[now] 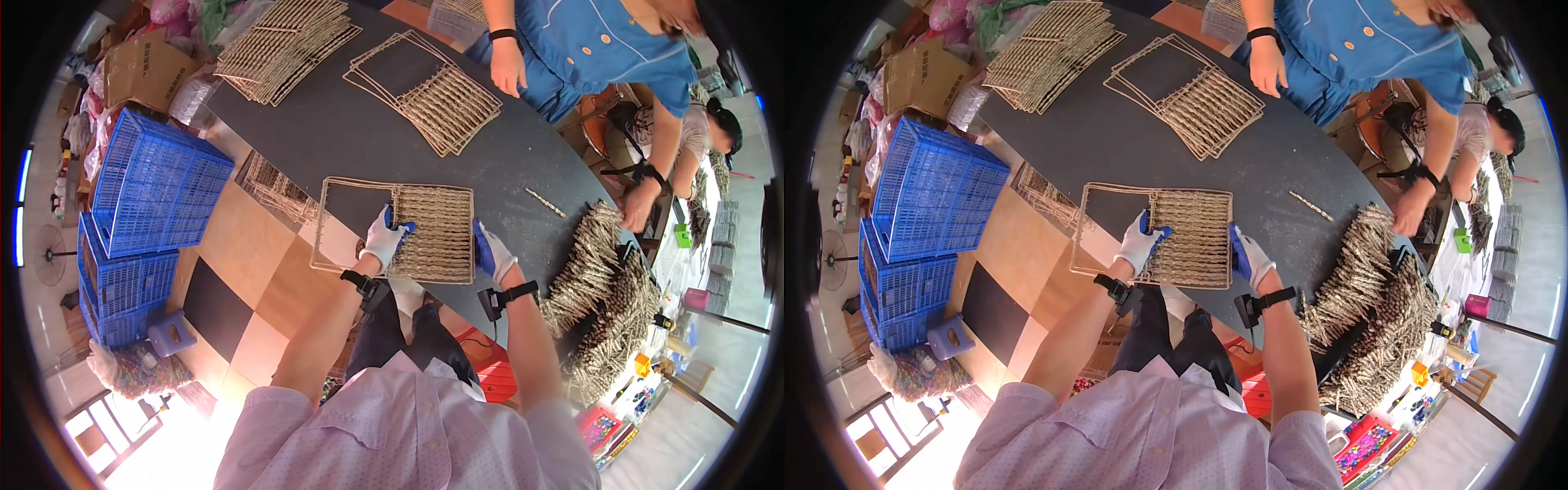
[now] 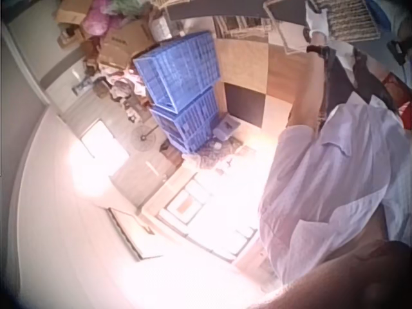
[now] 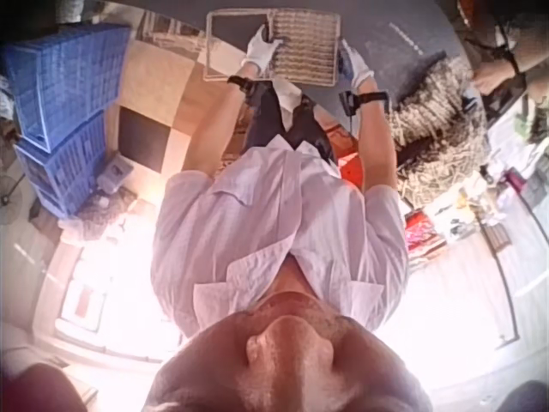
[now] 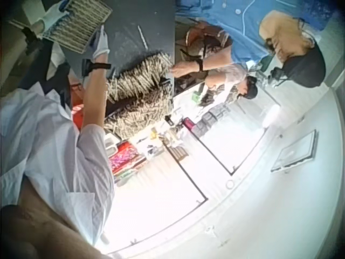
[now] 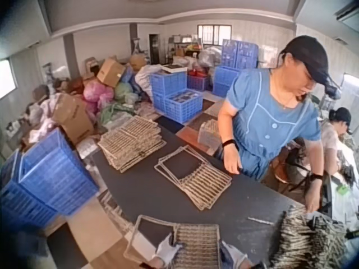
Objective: The person assembles woven baskets by inserting pre-cut woven strips into rectangular wire frames. They repeatedly pick up strips, align them with the frame slots, and press them into place. Finished baskets are stacked on the table, and the person handles multiple frames and strips throughout the process.
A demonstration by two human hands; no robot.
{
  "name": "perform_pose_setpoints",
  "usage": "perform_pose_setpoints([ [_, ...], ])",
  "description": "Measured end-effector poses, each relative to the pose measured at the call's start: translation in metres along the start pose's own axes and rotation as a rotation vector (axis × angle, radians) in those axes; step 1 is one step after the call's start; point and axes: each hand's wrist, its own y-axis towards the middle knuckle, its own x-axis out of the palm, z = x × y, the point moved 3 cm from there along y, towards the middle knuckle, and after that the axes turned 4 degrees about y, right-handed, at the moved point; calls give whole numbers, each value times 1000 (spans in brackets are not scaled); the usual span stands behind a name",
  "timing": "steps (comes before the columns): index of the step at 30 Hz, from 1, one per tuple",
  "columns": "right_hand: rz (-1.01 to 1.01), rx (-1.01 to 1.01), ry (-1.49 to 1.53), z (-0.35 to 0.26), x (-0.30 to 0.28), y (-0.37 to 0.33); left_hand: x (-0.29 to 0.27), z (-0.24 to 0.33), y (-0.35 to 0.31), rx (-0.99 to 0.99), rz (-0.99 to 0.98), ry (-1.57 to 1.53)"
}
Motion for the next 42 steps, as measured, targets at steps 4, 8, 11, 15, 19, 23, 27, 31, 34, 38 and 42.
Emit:
perform_pose_setpoints([
  [4,53,-209,145,6,13,27,6,-11,5,96,5,-103],
  [8,321,-383,-479,-4,25,18,-10,17,-4,42,28,370],
  [11,400,-441,-692,-7,20,21,-16,34,-16,87,159,702],
  [15,453,-456,-728,-13,25,14,-16,50,-24,409,359,655],
  [19,434,-435,-699,-12,27,14,20,42,-4,586,300,729],
  [23,588,-511,-598,-12,28,17,35,25,2,607,174,750],
  [27,686,-524,-609,-35,42,45,33,21,0,596,122,796],
  [31,687,-449,-754,-68,71,59,30,26,2,640,142,786],
  [34,736,-580,-743,-64,66,50,33,17,8,521,165,766],
  [38,601,-564,-798,-6,36,9,34,17,7,474,314,795],
  [42,630,-438,-874,48,32,-14,36,19,8,515,352,777],
])
